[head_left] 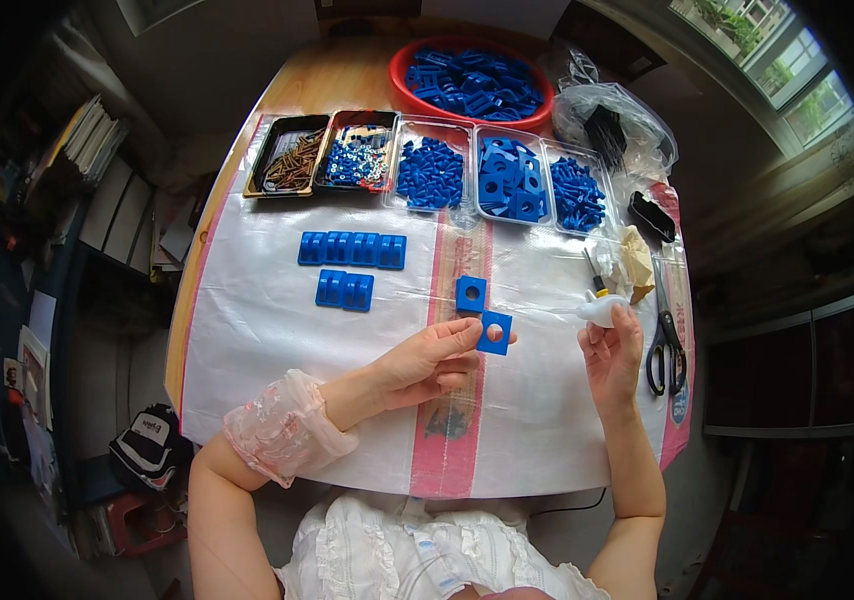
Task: Assembling blue plastic components using adhesive at a workstation.
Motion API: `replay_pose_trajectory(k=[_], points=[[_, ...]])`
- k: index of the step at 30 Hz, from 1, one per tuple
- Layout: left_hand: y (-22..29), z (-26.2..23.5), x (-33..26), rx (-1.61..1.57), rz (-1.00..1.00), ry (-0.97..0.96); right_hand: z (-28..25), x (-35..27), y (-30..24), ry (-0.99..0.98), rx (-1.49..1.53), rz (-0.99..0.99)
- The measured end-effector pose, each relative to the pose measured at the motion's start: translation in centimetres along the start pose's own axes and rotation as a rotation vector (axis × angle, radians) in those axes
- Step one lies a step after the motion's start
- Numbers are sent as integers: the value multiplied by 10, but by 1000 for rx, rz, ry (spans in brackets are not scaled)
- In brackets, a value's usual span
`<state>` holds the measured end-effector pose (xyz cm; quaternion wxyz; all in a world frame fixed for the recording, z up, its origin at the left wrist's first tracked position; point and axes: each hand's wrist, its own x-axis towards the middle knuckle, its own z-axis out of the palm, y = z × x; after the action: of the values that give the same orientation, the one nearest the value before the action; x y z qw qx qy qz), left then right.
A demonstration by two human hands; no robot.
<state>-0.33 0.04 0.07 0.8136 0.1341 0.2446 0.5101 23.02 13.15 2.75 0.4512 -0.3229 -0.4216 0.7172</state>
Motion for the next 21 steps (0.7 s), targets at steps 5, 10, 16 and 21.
replay_pose_trajectory(k=[5,10,16,21], points=[[1,2,-1,-19,4,15,2,-3,-6,24,79,29],[0,3,-1,-21,24,3,-5,1,-14,-112,-14,-130],[0,3,-2,-17,11,16,-11,8,-34,-67,-147,-274],[0,3,-2,-28,29,1,-14,16,-48,23,-389,-260]])
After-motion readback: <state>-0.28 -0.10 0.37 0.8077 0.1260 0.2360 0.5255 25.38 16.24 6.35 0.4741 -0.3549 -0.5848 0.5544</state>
